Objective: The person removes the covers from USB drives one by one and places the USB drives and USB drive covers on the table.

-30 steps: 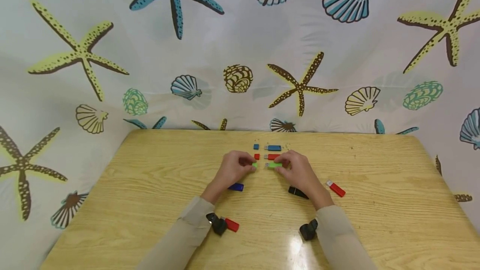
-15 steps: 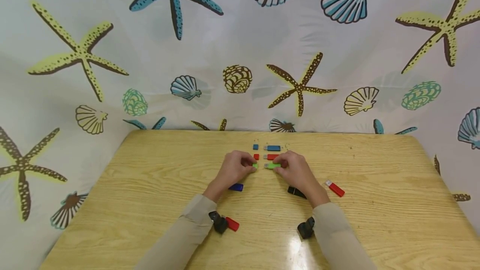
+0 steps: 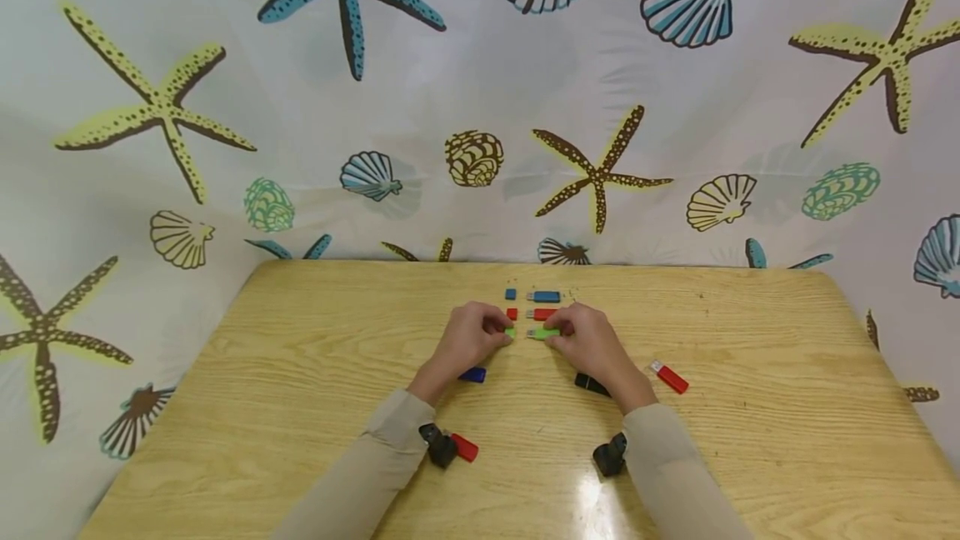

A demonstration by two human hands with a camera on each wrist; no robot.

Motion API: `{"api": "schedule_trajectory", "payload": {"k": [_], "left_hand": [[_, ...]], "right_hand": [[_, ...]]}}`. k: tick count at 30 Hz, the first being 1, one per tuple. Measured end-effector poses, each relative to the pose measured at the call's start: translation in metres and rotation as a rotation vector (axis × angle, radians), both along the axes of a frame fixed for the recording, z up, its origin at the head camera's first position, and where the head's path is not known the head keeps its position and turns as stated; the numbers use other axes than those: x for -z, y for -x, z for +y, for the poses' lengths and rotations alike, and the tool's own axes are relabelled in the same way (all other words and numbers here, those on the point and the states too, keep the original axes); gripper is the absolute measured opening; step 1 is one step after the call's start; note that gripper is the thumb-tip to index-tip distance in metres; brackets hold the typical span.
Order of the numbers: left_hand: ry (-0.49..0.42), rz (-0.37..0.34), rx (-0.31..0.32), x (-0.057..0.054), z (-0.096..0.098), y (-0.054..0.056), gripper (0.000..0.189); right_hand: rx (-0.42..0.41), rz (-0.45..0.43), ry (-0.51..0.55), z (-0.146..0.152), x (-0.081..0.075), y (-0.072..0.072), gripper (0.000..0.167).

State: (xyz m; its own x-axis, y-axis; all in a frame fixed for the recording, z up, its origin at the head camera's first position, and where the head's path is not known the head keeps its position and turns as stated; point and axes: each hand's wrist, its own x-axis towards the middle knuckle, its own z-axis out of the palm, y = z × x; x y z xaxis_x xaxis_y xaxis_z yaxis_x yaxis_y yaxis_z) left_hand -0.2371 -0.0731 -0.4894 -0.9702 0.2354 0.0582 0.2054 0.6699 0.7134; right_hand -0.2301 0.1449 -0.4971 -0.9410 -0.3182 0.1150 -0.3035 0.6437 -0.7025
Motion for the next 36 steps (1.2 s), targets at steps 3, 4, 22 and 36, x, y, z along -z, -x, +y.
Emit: {"api": "schedule_trajectory", "payload": {"k": [3,4,22,36], "left_hand": [[0.003,-0.004,-0.005,0.0,0.0,0.0,0.008],[0.002,-0.006,-0.007,0.0,0.0,0.001,0.008],[-0.038,-0.004,0.042,-0.002,-0.005,-0.001,0.013],[-0.061,0.019,0.037,-0.005,-0.013,-0.01,0.013]], "right_hand": [[-0.001,-0.002,0.0,0.0,0.0,0.0,0.011],[-0.002,-0.002,0.0,0.001,0.001,0.001,0.011],[0.006,-0.028,0.0,0.0,0.0,0.002,0.013],[-0.003,0.034,0.042,0.006,-0.003,-0.008,0.017]]}}
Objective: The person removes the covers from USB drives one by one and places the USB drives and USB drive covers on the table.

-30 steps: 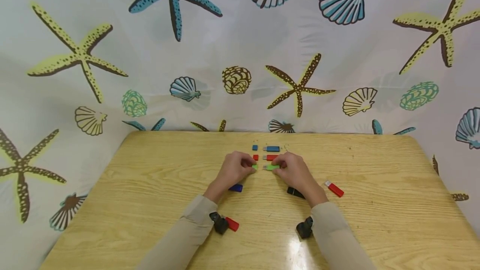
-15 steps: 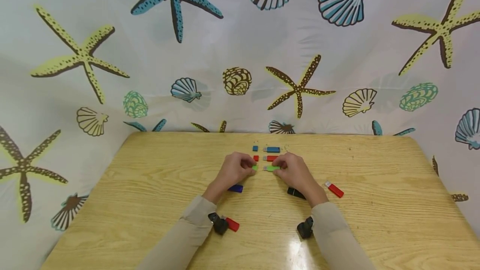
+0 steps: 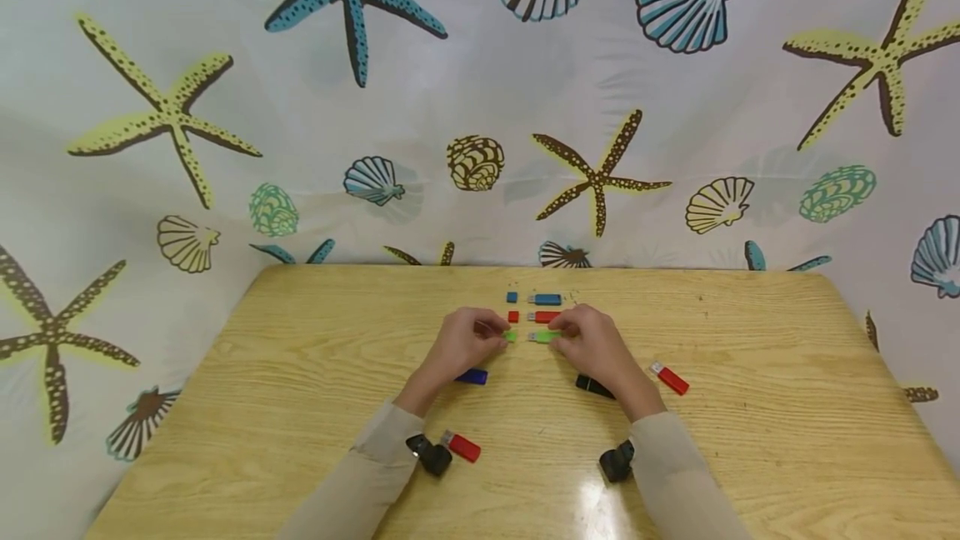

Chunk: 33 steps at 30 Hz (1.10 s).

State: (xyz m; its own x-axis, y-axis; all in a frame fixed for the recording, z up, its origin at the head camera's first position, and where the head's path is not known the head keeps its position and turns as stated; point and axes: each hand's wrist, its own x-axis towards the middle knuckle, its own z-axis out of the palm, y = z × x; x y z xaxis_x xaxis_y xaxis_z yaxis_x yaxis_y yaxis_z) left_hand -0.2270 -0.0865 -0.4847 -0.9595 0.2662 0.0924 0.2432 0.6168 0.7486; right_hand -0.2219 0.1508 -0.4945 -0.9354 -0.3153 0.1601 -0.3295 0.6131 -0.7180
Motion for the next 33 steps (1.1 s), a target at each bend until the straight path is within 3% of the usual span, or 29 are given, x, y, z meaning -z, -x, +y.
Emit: {"api": "schedule_trajectory", "payload": {"k": [11,17,24,33], "left_hand": [[-0.063,-0.006,0.038,-0.009,-0.009,-0.014,0.014],[-0.086,0.037,0.052,-0.006,-0.018,-0.022,0.014],[-0.106,0.021,0.047,-0.007,-0.029,-0.03,0.017],[-0.057,-0.01,0.038,-0.005,-0.045,-0.035,0.017]], "right_hand": [[-0.003,0.077,0.032,0.001,-0.008,-0.015,0.016],[0.004,0.083,0.06,0.0,-0.012,-0.023,0.02],[0.015,0.107,0.085,-0.007,-0.016,-0.031,0.02],[0.025,0.133,0.086,-0.013,-0.021,-0.039,0.023]]}}
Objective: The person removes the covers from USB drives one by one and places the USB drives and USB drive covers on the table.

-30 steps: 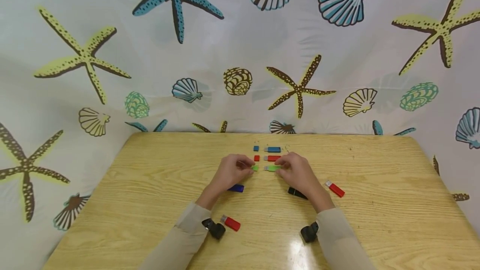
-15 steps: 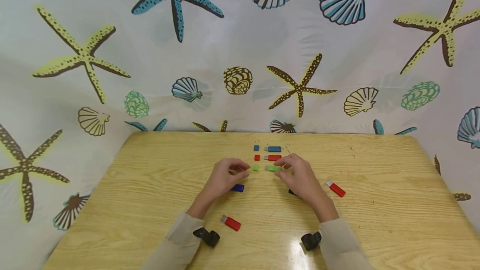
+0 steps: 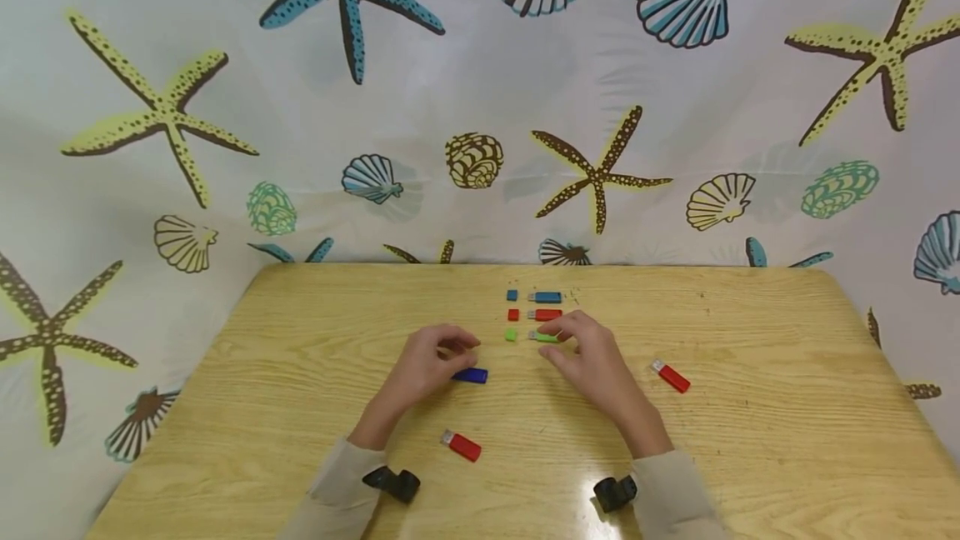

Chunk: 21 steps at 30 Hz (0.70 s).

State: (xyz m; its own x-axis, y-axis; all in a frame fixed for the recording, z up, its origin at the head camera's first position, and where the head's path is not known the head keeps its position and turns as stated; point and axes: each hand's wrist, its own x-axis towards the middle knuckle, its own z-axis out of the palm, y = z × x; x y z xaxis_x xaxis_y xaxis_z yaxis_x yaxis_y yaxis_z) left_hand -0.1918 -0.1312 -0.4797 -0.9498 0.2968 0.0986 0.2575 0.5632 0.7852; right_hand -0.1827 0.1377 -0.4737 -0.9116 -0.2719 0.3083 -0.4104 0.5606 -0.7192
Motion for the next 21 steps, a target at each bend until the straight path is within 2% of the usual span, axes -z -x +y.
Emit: {"api": "schedule_trajectory", "payload": {"k": [11,17,21], "left_hand": [[0.093,-0.041,-0.003,0.001,-0.014,-0.009,0.022],[0.19,0.019,0.007,0.004,-0.017,-0.012,0.018],[0.234,0.028,-0.008,0.004,-0.018,-0.016,0.014]], "right_hand": [[-0.007,0.014,0.025,-0.003,0.001,-0.004,0.025],[-0.025,0.021,0.05,-0.008,0.006,-0.007,0.027],[-0.044,0.021,0.075,-0.014,0.007,-0.01,0.028]]}}
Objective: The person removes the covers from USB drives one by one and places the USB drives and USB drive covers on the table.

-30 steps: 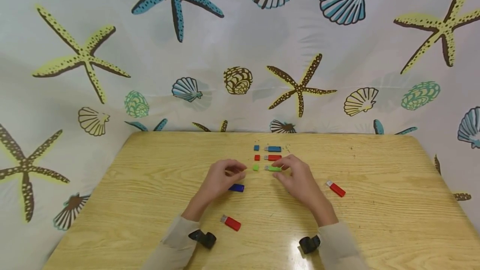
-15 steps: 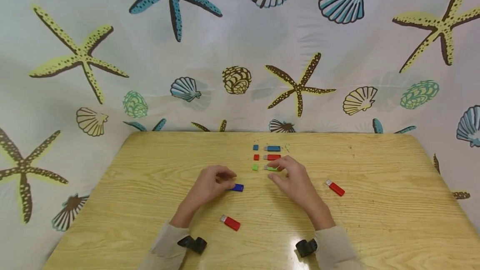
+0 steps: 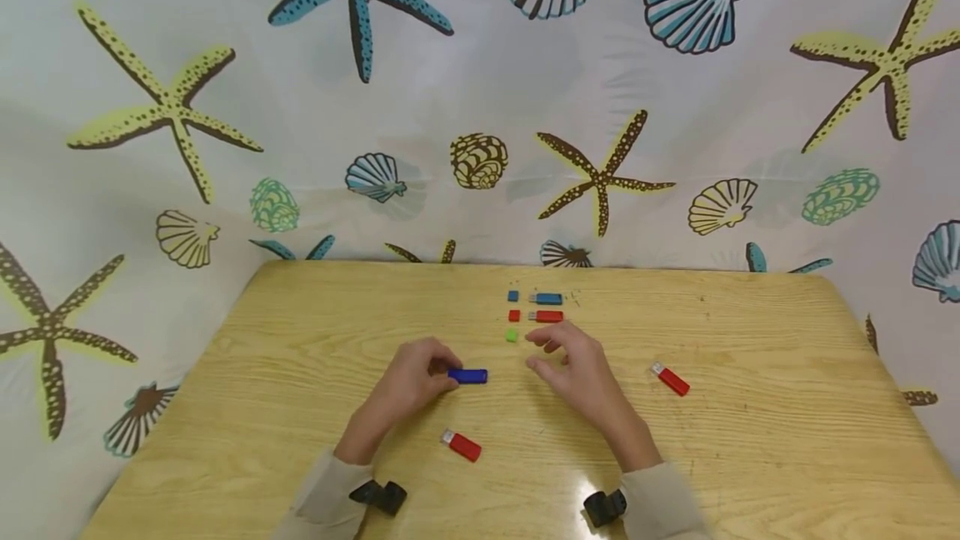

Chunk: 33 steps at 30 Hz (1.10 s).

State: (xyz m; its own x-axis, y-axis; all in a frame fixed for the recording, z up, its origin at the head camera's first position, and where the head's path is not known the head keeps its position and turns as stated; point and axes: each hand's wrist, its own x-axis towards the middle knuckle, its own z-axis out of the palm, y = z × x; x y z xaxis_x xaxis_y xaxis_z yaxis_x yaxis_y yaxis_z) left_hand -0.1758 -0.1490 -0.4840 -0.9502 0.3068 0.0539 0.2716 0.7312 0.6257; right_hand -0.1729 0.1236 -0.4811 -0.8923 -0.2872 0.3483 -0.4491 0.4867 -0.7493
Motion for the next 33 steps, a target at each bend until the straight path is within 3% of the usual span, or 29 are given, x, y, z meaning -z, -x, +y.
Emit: {"api": "schedule_trajectory", "payload": {"k": [8,18,33], "left_hand": [[-0.023,0.015,0.02,-0.003,-0.002,-0.005,0.013],[-0.1,-0.031,0.052,-0.016,-0.002,-0.011,0.012],[-0.188,0.068,0.118,-0.034,0.018,-0.02,0.016]], "right_hand": [[-0.056,0.034,0.031,-0.013,0.001,-0.006,0.03],[-0.113,0.048,0.036,-0.027,0.001,-0.009,0.031],[-0.147,0.02,0.051,-0.032,-0.006,-0.015,0.028]]}}
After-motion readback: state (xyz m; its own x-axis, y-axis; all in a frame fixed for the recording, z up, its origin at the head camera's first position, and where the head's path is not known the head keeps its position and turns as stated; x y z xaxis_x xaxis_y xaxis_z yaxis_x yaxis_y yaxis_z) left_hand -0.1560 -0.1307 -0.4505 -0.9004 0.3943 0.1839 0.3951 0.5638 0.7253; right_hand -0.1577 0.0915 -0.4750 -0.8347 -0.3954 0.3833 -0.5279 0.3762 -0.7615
